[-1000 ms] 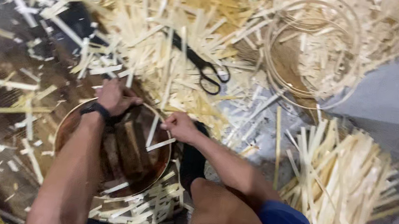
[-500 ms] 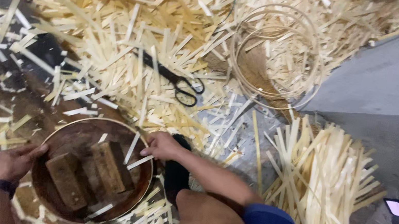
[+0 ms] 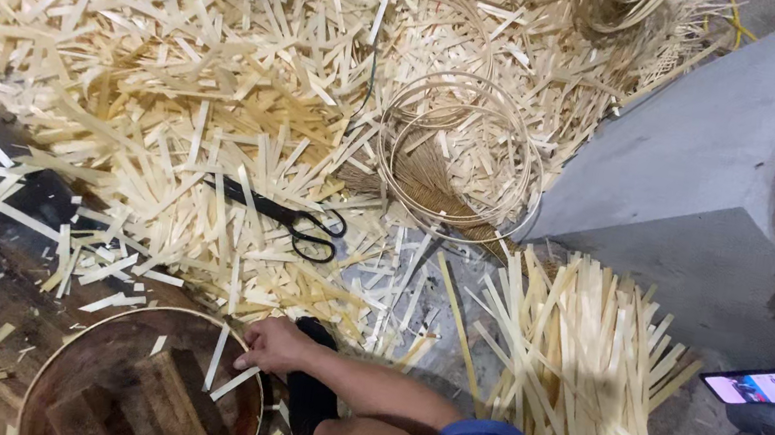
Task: The person weaves a bamboo basket by placing a circular frame onto a woven bamboo mat and cutting the excess bamboo strips around the frame.
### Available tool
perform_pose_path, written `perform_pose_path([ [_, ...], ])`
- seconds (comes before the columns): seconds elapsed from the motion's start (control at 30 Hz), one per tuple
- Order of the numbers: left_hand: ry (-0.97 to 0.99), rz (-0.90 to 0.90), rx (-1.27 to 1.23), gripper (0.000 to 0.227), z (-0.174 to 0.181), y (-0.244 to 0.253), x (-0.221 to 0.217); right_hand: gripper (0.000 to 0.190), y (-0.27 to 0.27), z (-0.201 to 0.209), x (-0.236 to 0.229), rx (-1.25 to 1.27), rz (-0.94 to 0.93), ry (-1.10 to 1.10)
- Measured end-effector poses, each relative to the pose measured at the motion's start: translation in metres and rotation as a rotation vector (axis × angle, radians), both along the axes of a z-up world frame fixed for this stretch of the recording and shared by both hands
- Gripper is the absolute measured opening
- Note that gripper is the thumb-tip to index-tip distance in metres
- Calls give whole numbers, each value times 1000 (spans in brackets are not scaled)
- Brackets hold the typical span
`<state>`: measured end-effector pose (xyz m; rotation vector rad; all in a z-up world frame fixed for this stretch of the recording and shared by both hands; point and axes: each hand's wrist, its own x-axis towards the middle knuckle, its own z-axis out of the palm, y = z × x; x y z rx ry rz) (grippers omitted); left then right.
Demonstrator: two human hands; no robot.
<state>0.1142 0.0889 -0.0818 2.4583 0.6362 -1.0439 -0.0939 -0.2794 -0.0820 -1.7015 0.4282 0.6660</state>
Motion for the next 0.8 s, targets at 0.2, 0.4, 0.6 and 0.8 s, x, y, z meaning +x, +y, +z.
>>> perform_pose_path([
  [0.2, -128, 388, -166, 48, 4, 40, -77, 39, 9, -10, 2, 13, -39, 74],
  [0.4, -248, 943, -496, 45, 2, 69, -198, 29, 4, -40, 46, -136, -126, -29],
  [0.6, -25, 1112, -829, 15, -22, 1, -262, 21, -3, -58, 35, 164, -228, 174],
  [0.8, -167, 1235, -828, 9, -44, -46, -308, 15, -2, -43, 23, 213, -386, 217],
])
